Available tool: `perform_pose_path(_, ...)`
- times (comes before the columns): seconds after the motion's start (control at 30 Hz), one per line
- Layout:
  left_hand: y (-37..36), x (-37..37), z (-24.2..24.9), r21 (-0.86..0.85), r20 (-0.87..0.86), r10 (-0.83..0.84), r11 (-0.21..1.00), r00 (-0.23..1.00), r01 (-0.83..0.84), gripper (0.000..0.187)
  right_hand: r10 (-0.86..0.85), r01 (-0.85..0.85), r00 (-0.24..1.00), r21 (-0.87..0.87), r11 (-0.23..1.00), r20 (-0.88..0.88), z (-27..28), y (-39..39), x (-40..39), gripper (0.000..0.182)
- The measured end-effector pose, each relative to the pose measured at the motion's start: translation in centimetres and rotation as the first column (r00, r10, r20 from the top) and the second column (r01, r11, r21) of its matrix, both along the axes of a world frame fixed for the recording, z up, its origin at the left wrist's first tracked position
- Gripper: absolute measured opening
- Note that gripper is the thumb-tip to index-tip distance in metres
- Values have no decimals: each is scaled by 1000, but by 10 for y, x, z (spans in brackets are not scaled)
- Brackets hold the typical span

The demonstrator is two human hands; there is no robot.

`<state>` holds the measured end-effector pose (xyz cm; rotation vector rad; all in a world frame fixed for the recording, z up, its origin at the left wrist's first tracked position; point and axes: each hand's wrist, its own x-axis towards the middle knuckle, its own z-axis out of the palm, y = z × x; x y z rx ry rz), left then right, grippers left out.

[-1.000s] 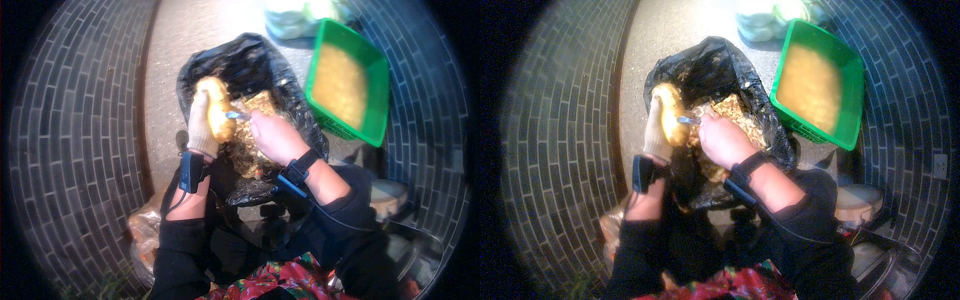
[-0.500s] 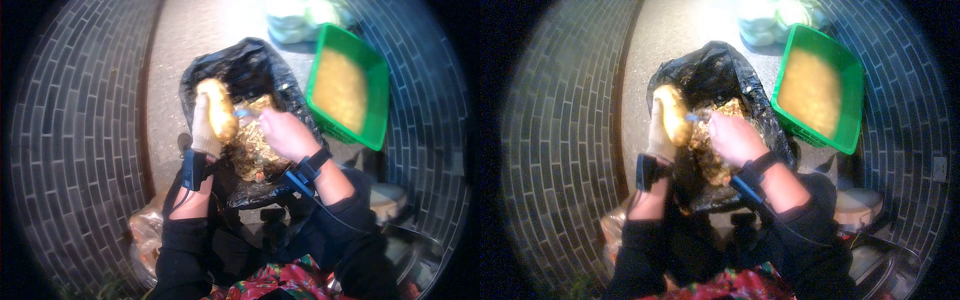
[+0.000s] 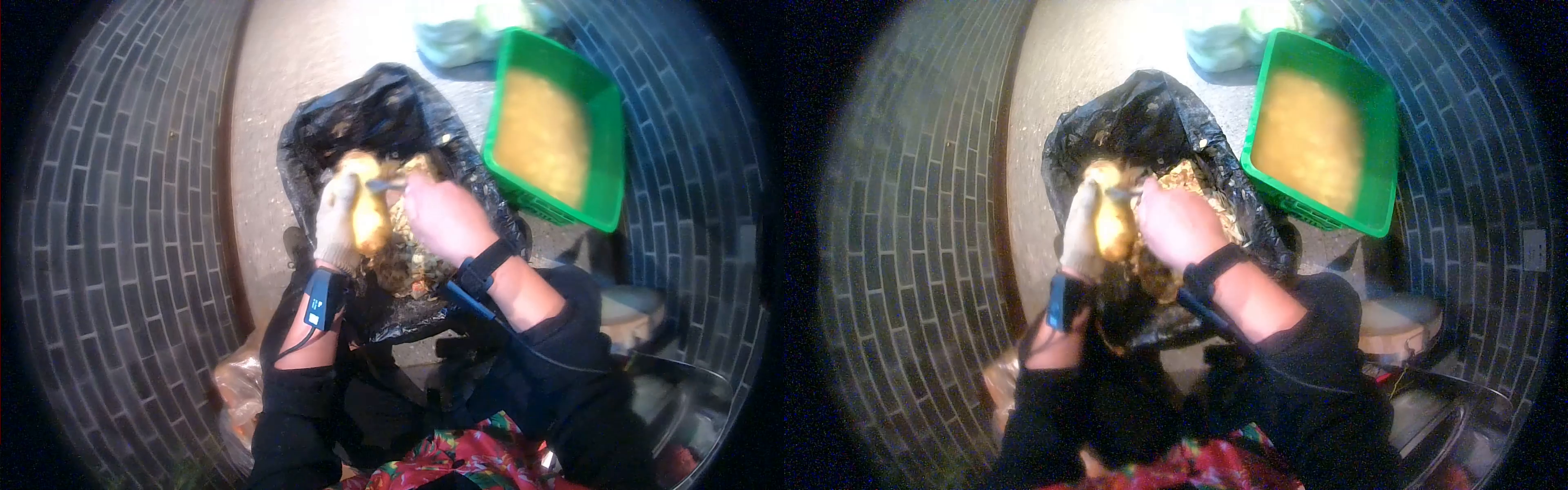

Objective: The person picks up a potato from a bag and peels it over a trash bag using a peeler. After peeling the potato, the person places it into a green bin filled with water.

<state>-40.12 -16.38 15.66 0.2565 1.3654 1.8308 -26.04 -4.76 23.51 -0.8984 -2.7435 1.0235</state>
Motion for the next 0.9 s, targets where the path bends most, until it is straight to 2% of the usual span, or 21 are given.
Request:
perform_pose_path(0.07, -1, -5, 1, 101, 162, 81, 990, 983, -99, 31, 137, -136, 989, -30, 990, 58, -12, -10, 4, 25)
perform_pose_path(0.1, -3, -13, 4, 66, 15, 47, 997, 999, -48, 34, 184, -183, 979, -24, 983, 86, -7, -12, 4, 25)
perform_pose_path(0.13, -3, -18, 4, 33, -19, 59, 998, 998, -59, 35, 183, -182, 979, -26, 983, 86, -7, -10, 4, 25)
perform_pose_path(0.2, 0, -14, 9, 82, 101, 121, 988, 988, -129, 35, 103, -96, 991, -92, 991, 82, -6, -1, -1, 25)
perform_pose_path(0.23, -2, -15, 9, 62, 92, 81, 994, 992, -87, 35, 109, -102, 991, -90, 991, 80, -3, 2, -2, 25)
perform_pose_path(0.27, -4, -14, 10, 40, 85, 41, 998, 996, -44, 35, 16, -17, 1000, -95, 995, -14, 2, 6, -1, 25)
perform_pose_path(0.3, -1, -9, 13, 69, -20, -64, 996, 998, 65, 51, -79, 68, 991, -108, 992, -105, 5, 9, 0, 25)
perform_pose_path(0.33, 1, -3, 11, 64, -87, -24, 998, 996, 29, 50, -77, 66, 992, -108, 992, -104, 3, 11, -1, 25)
perform_pose_path(0.4, 0, 3, 16, 48, -50, -108, 993, 993, 110, 50, -112, 93, 970, -97, 991, -216, -4, 15, -3, 24)
perform_pose_path(0.53, 0, 7, 16, 79, 54, -114, 991, 992, 109, 54, -86, 62, 970, -109, 992, -229, -2, 10, -5, 25)
perform_pose_path(0.6, -5, 7, 14, 172, 284, -108, 983, 953, 60, 44, -75, 53, 975, -105, 993, -208, -1, 7, -6, 25)
perform_pose_path(0.7, -8, 7, 13, 108, 325, -82, 993, 942, 49, 43, -60, 41, 981, -104, 994, -186, -1, 6, -7, 26)
perform_pose_path(0.8, -11, 7, 14, 128, 374, -101, 990, 922, 57, 43, -70, 51, 981, -107, 993, -181, -5, 2, -6, 27)
perform_pose_path(0.9, -7, 4, 9, 85, 303, -53, 996, 952, 28, 46, -98, 79, 982, -122, 989, -162, 0, -3, -6, 27)
